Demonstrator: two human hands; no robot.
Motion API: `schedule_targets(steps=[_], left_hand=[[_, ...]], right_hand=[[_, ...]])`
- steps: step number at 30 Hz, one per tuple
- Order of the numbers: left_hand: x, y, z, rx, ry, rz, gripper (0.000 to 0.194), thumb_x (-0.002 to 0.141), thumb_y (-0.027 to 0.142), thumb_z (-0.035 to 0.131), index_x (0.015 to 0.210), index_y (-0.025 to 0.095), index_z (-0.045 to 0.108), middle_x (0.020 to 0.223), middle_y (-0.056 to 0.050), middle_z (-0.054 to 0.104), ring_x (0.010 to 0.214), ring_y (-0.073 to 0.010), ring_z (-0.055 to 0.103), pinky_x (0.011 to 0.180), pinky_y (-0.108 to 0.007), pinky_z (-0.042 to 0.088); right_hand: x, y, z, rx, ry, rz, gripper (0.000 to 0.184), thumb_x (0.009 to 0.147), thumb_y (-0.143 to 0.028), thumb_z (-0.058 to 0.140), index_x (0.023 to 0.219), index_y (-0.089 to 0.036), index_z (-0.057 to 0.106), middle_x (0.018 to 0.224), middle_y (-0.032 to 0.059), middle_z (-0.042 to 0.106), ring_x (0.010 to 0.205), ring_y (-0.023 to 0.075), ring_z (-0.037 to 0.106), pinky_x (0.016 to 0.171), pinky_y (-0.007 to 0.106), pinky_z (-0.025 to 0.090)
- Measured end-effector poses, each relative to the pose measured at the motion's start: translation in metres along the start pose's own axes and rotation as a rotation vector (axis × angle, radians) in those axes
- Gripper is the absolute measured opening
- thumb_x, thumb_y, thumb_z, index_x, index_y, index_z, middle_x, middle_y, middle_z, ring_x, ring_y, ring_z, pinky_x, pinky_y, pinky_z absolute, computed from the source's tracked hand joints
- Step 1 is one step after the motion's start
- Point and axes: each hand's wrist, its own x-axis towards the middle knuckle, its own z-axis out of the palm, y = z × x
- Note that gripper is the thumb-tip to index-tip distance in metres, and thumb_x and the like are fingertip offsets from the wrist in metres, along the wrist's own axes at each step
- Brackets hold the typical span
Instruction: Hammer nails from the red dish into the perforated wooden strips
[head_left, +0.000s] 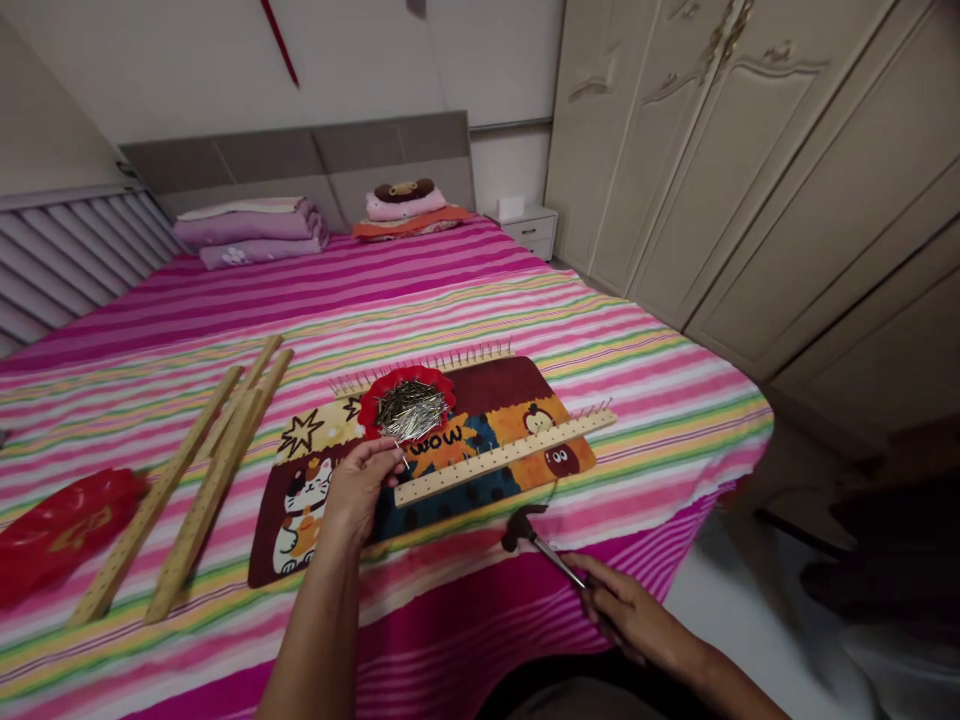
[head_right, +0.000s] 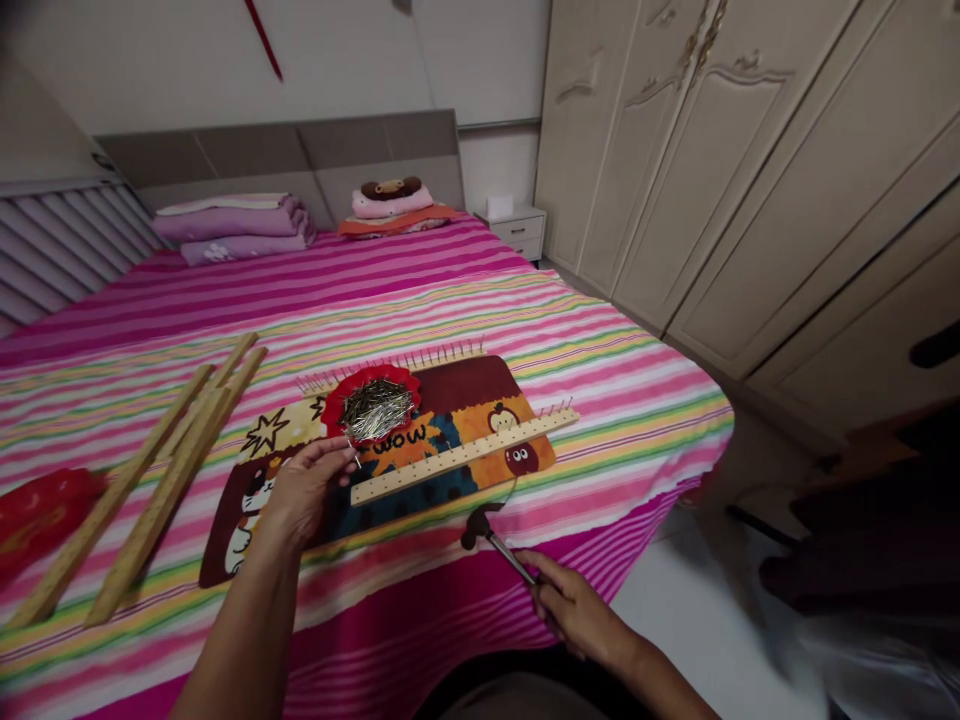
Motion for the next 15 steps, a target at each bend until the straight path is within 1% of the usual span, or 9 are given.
schedule_targets(steps=[2, 4, 8, 12, 15], left_hand=[[-0.004, -0.008, -0.003, -0.047, 0.04, -0.011, 0.044, 0.046, 0.03, 0.076, 0.083, 0.015, 0.06, 0.058, 0.002, 0.062, 0.051, -0.0097, 0.055, 0.045, -0.019, 0.04], [-0.006, -0.015, -0.006, -0.082, 0.069, -0.032, 0.04, 0.046, 0.027, 0.074, 0.081, 0.015, 0.06, 0.057, 0.003, 0.062, 0.048, -0.0081, 0.053, 0.044, -0.018, 0.04], [-0.01, -0.023, -0.011, -0.09, 0.045, -0.125, 0.029, 0.045, 0.024, 0.071, 0.071, 0.013, 0.065, 0.06, -0.001, 0.064, 0.051, -0.0083, 0.055, 0.049, -0.021, 0.046], [-0.017, -0.021, -0.013, -0.111, 0.024, -0.171, 0.035, 0.042, 0.021, 0.074, 0.075, 0.013, 0.067, 0.067, -0.003, 0.067, 0.059, -0.01, 0.06, 0.058, -0.023, 0.05], [-0.022, -0.022, -0.012, -0.072, 0.045, -0.194, 0.037, 0.041, 0.024, 0.078, 0.075, 0.014, 0.067, 0.064, -0.001, 0.066, 0.058, -0.0103, 0.059, 0.055, -0.022, 0.049]], right_hand=[[0.001, 0.001, 0.0, -0.014, -0.002, -0.008, 0.058, 0.077, -0.041, 0.043, 0.13, -0.018, 0.045, 0.057, -0.009, 0.044, 0.033, 0.0047, 0.031, 0.03, 0.016, 0.019], [0.001, 0.002, -0.001, -0.022, -0.007, -0.013, 0.058, 0.078, -0.041, 0.042, 0.13, -0.017, 0.044, 0.058, -0.0087, 0.044, 0.033, 0.0042, 0.031, 0.029, 0.015, 0.02], [0.001, 0.002, 0.0, -0.01, -0.007, -0.021, 0.056, 0.078, -0.038, 0.042, 0.13, -0.017, 0.044, 0.059, -0.0082, 0.044, 0.035, 0.004, 0.032, 0.028, 0.013, 0.02], [-0.001, 0.0, 0.0, -0.001, -0.006, -0.022, 0.056, 0.078, -0.039, 0.043, 0.131, -0.019, 0.044, 0.06, -0.0077, 0.045, 0.036, 0.0045, 0.033, 0.028, 0.012, 0.02], [-0.001, -0.001, -0.001, 0.001, -0.002, -0.019, 0.055, 0.078, -0.039, 0.044, 0.13, -0.02, 0.046, 0.06, -0.0072, 0.046, 0.036, 0.0047, 0.034, 0.028, 0.012, 0.021]])
